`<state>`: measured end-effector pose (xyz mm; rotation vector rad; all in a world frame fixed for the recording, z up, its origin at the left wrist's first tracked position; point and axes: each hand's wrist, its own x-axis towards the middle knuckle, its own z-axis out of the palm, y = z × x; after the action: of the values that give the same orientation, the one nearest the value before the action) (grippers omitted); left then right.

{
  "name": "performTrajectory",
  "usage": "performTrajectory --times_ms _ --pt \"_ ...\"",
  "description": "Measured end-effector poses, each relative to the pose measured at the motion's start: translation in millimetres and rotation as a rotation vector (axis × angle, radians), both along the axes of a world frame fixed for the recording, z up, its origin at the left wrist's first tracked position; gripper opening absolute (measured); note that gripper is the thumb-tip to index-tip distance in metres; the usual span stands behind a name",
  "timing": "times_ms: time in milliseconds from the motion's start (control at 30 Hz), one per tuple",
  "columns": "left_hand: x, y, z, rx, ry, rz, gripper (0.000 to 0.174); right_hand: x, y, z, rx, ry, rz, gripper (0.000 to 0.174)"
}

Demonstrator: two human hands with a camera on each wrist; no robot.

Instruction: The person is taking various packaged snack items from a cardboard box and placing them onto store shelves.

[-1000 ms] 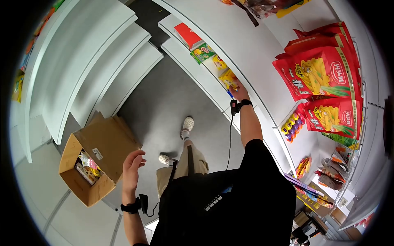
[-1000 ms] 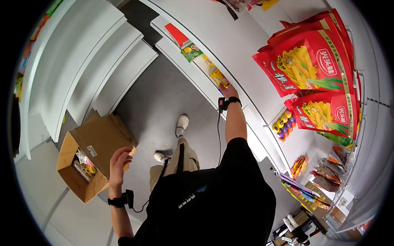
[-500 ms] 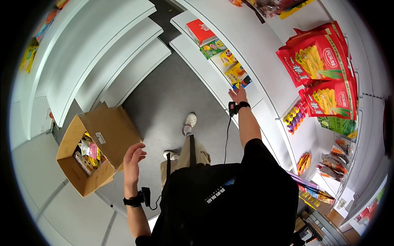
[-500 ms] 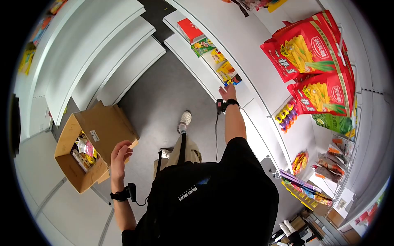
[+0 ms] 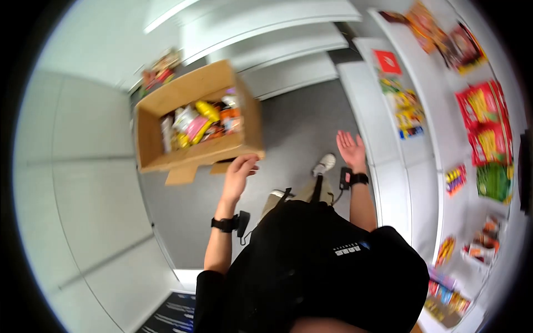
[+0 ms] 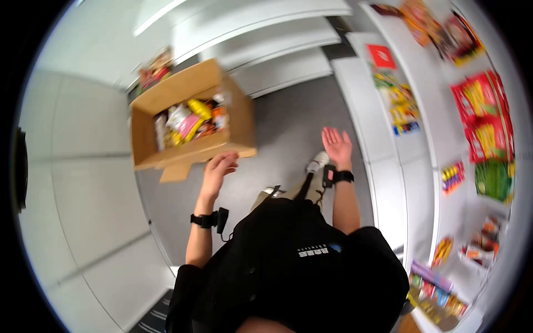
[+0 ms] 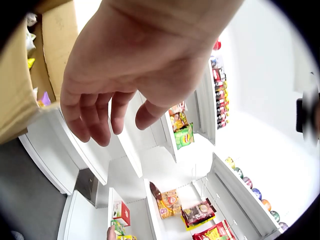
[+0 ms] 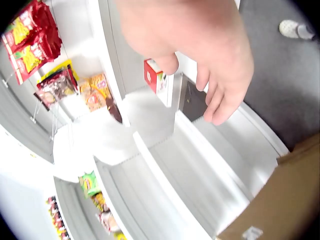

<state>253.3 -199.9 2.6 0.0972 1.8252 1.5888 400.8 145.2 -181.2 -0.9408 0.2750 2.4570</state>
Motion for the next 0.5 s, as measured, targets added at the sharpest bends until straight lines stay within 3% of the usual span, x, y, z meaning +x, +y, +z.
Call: performTrajectory --times_ms 267,500 --pt "33.1 -182.7 -7.3 -0.049 -0.040 0.373 0.029 -83.0 -166.3 83.4 0.021 0.182 0.459 0.045" --pt "30.9 -234.4 -24.2 -0.034 -0.065 0.522 0.029 -160.2 -246.5 121.6 0.115 0.229 0.725 0.047"
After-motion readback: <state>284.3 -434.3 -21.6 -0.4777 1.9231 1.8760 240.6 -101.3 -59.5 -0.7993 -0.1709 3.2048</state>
